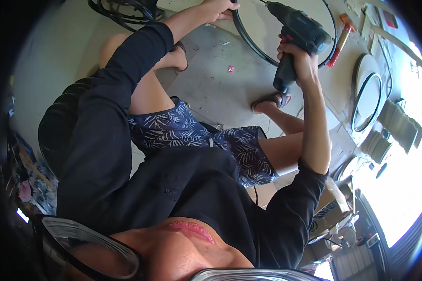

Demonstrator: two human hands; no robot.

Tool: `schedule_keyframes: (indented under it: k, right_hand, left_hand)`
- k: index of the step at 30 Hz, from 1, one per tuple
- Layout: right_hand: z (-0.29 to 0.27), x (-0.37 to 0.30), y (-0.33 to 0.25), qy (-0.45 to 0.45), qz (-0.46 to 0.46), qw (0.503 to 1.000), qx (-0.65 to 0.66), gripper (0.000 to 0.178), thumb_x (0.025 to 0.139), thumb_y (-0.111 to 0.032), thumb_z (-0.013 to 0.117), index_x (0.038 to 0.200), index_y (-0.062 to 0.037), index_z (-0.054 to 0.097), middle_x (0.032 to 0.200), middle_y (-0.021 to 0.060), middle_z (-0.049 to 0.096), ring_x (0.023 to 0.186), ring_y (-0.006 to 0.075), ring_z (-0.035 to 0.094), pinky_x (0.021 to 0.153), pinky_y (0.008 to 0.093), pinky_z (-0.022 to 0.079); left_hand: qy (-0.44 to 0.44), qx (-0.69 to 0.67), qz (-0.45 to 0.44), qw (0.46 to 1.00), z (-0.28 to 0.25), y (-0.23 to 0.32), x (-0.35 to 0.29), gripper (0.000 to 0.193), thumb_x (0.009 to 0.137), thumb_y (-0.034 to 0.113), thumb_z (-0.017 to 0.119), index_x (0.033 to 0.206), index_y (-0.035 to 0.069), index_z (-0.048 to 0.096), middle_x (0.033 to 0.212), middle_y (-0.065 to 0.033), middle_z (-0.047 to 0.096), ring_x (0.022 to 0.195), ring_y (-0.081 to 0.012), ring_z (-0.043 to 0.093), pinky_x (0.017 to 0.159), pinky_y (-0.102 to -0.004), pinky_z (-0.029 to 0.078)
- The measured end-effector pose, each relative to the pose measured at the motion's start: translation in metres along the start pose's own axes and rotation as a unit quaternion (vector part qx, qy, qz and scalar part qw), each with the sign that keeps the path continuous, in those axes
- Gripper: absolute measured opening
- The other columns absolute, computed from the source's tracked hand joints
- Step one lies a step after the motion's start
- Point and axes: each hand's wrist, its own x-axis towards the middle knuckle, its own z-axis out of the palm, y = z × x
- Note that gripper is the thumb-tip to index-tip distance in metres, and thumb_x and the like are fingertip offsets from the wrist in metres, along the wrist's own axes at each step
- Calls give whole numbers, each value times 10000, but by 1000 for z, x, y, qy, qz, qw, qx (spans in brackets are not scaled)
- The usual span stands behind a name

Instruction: Fitting a black rim onto a round wooden board and securing it with screws using a power drill.

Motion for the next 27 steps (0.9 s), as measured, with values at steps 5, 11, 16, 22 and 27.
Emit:
schedule_keyframes:
  k: [5,11,16,22,27]
  right_hand:
    - [12,31,-7,-14,17,997,-75,330,800,-45,681,1119,38,661,818,79,638,681,175,631,655,302,517]
    - [17,45,-8,-24,25,992,-124,332,794,-61,700,1113,23,671,820,77,649,673,174,635,652,306,521]
    - [21,46,-9,-11,28,988,-152,333,784,-62,707,1105,20,674,828,74,653,676,173,638,650,306,521]
    - [17,49,-12,-15,32,986,-165,332,777,-77,707,1095,15,678,830,68,649,677,169,632,648,302,517]
    - [10,70,-31,-54,44,960,-269,318,783,-105,691,1084,-2,688,830,52,647,681,151,621,645,290,509]
  left_hand:
    - [-44,-76,2,996,-4,-6,8,236,876,-19,707,1098,-90,674,1008,-185,730,879,-308,734,770,-467,615]
    - [-20,-57,-3,998,-1,-3,4,278,866,-26,708,1128,-106,666,1007,-208,735,852,-325,740,755,-463,630]
    - [18,0,9,1000,0,1,-5,269,854,-4,740,1108,-79,694,1018,-193,742,860,-313,743,721,-427,641]
    - [29,-10,-15,999,4,3,-8,266,843,11,755,1093,-66,707,1016,-188,747,861,-297,746,722,-411,644]
    - [16,-14,-6,1000,0,-3,0,250,848,14,739,1082,-69,709,1009,-184,749,853,-296,747,711,-405,639]
